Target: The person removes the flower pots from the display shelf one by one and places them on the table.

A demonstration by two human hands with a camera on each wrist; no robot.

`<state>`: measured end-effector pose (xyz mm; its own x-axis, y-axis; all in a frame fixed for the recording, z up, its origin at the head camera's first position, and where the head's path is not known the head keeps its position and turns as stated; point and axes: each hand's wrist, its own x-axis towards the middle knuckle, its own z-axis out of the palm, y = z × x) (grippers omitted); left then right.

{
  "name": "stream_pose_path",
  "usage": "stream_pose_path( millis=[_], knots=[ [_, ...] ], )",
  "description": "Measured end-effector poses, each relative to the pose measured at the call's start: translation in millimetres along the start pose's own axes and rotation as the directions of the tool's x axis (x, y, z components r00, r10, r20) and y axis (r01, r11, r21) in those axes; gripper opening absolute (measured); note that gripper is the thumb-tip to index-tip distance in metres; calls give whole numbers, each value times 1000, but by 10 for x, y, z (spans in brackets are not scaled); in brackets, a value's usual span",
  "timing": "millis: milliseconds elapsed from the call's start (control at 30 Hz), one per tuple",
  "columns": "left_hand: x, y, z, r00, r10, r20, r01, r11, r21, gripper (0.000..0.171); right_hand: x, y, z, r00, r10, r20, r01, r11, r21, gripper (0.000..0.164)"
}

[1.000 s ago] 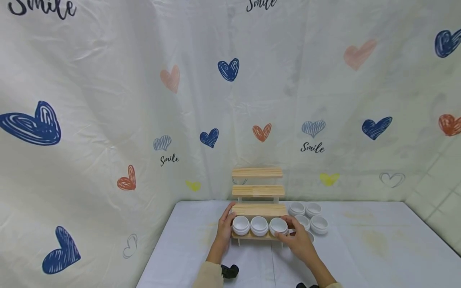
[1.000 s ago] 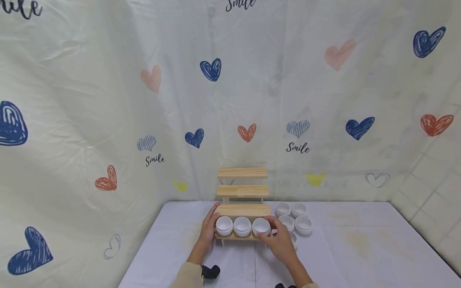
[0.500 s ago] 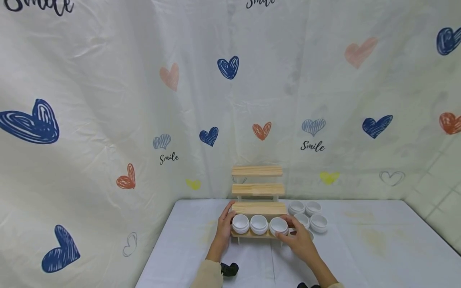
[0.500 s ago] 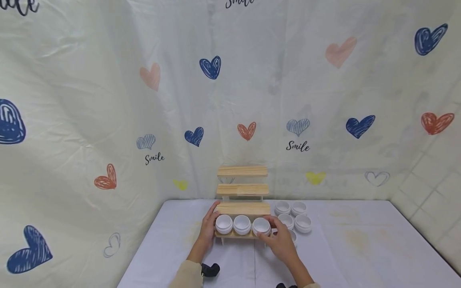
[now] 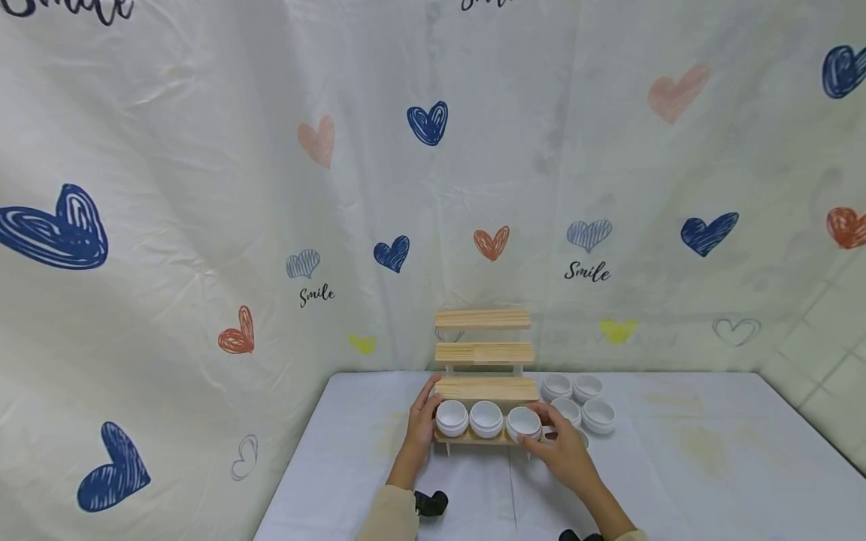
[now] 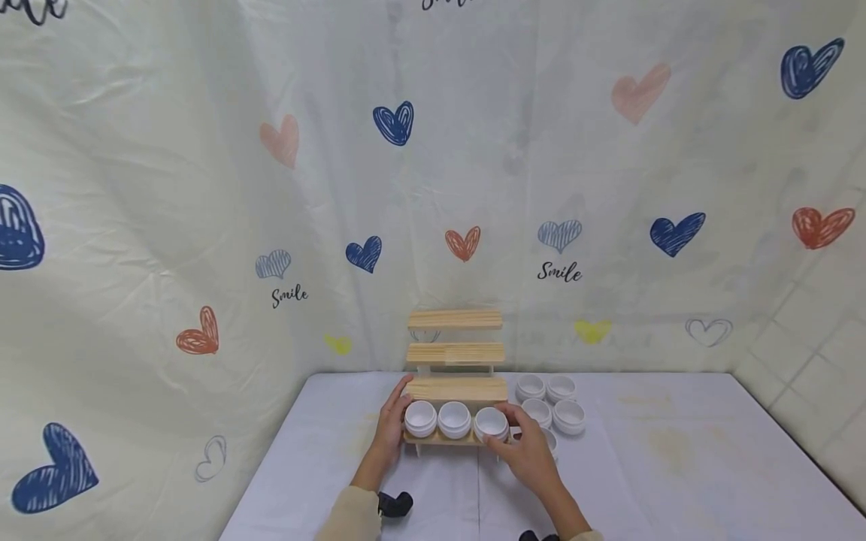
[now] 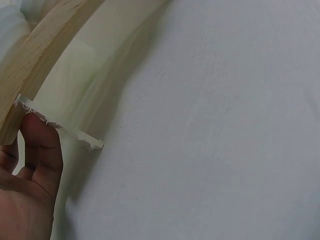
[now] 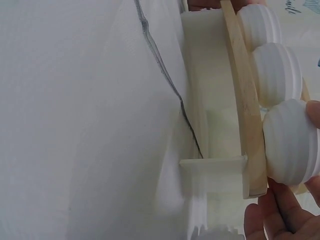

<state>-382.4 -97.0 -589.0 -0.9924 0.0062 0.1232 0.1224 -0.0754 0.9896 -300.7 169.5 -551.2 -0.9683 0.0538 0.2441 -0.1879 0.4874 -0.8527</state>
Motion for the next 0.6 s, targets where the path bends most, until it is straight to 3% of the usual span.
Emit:
stream_pose_path(
  millis=[600],
  knots=[
    [0, 7, 12, 1000, -2, -3, 2, 1000, -20, 47, -80, -7, -56, 1000, -16, 5, 16, 1000, -6, 61]
  ],
)
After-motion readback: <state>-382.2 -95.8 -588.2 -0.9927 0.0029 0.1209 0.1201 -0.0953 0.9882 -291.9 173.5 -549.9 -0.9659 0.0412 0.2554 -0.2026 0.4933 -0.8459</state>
